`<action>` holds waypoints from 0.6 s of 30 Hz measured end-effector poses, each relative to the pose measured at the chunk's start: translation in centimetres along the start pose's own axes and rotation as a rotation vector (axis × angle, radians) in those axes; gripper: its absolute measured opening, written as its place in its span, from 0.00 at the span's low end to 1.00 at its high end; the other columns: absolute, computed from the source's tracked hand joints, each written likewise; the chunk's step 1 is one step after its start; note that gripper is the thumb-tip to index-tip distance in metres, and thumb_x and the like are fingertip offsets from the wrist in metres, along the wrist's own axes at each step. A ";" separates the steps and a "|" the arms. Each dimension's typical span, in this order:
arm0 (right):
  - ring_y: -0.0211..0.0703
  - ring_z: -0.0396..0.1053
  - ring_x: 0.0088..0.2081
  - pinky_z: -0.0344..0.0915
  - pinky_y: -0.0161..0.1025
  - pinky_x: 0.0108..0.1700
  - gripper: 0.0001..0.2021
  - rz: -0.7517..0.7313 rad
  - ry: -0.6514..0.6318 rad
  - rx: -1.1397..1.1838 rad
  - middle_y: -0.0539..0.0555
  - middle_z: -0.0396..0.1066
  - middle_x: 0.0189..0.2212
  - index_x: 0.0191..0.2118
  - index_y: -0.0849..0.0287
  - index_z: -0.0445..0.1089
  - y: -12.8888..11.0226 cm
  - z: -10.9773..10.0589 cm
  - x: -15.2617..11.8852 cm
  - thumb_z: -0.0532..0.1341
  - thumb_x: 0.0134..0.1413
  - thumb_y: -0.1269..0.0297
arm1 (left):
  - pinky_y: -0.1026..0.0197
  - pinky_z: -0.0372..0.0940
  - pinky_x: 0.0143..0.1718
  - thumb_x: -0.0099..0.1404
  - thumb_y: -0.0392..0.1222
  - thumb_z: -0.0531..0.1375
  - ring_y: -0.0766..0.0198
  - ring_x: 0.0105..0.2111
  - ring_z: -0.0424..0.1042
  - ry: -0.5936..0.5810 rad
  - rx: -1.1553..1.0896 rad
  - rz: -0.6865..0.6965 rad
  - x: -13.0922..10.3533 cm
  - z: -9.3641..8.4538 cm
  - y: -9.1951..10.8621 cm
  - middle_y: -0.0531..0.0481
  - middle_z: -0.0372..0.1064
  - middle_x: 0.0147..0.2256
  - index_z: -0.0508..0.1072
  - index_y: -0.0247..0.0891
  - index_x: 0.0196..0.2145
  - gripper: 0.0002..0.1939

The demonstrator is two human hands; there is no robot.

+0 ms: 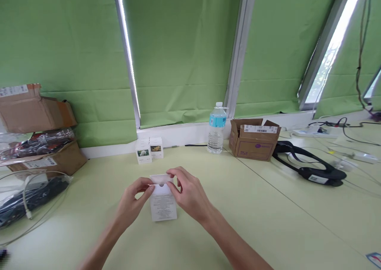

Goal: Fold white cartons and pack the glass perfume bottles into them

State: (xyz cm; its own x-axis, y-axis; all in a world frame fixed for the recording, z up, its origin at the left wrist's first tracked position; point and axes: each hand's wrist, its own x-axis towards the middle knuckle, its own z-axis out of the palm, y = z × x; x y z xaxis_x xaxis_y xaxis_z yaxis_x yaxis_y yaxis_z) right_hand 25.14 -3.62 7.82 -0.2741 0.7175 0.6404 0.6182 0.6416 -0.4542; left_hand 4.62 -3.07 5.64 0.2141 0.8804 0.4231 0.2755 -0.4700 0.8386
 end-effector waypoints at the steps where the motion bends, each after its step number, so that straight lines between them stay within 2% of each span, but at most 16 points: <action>1: 0.39 0.66 0.29 0.69 0.38 0.30 0.13 0.005 0.019 -0.013 0.56 0.69 0.43 0.51 0.53 0.64 0.0 0.0 0.0 0.56 0.60 0.63 | 0.60 0.68 0.39 0.66 0.47 0.56 0.64 0.35 0.73 0.019 -0.013 -0.016 0.0 0.1 0.0 0.51 0.73 0.35 0.68 0.40 0.39 0.09; 5: 0.42 0.68 0.36 0.71 0.40 0.30 0.26 0.043 0.006 -0.023 0.58 0.61 0.55 0.61 0.49 0.53 0.2 0.0 0.0 0.57 0.58 0.63 | 0.60 0.68 0.36 0.64 0.46 0.58 0.64 0.34 0.74 0.063 -0.071 -0.073 -0.1 0.4 -0.2 0.51 0.73 0.37 0.60 0.43 0.48 0.16; 7: 0.43 0.68 0.37 0.72 0.40 0.31 0.29 0.070 -0.033 -0.006 0.57 0.58 0.57 0.63 0.48 0.50 0.3 0.0 0.1 0.58 0.57 0.64 | 0.59 0.68 0.37 0.64 0.45 0.58 0.64 0.34 0.74 0.055 -0.095 -0.079 -0.1 0.4 -0.1 0.51 0.73 0.37 0.57 0.43 0.52 0.21; 9: 0.41 0.69 0.36 0.72 0.40 0.33 0.24 0.081 -0.084 0.021 0.55 0.62 0.54 0.60 0.48 0.55 0.4 0.1 0.1 0.58 0.58 0.65 | 0.59 0.68 0.39 0.64 0.44 0.58 0.63 0.36 0.74 0.035 -0.099 -0.069 0.0 0.5 -0.1 0.50 0.74 0.38 0.61 0.42 0.50 0.17; 12: 0.40 0.69 0.36 0.70 0.38 0.35 0.12 0.052 -0.150 0.057 0.52 0.69 0.45 0.48 0.50 0.67 0.4 0.2 0.2 0.54 0.60 0.68 | 0.59 0.68 0.41 0.65 0.45 0.56 0.62 0.37 0.74 -0.002 -0.079 -0.042 0.1 0.5 0.0 0.49 0.74 0.37 0.70 0.40 0.40 0.09; 14: 0.40 0.69 0.37 0.68 0.37 0.35 0.11 0.034 -0.161 0.065 0.52 0.71 0.42 0.44 0.52 0.70 0.4 0.2 0.2 0.53 0.61 0.70 | 0.59 0.69 0.41 0.65 0.45 0.55 0.62 0.37 0.74 -0.005 -0.063 -0.032 0.1 0.5 0.0 0.50 0.74 0.36 0.72 0.40 0.38 0.09; 18: 0.40 0.69 0.36 0.66 0.37 0.33 0.10 0.033 -0.162 0.063 0.53 0.72 0.40 0.42 0.53 0.70 0.4 0.2 0.2 0.53 0.61 0.70 | 0.57 0.69 0.42 0.65 0.46 0.56 0.61 0.38 0.73 0.009 -0.040 -0.012 -0.1 0.3 0.1 0.49 0.74 0.37 0.72 0.40 0.40 0.10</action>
State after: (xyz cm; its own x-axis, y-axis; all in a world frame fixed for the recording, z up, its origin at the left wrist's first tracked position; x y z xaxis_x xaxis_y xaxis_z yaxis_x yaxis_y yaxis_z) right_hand 25.22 -3.16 7.59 -0.3723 0.7696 0.5187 0.5828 0.6288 -0.5147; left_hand 4.91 -3.29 5.59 0.2028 0.8864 0.4161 0.2399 -0.4570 0.8565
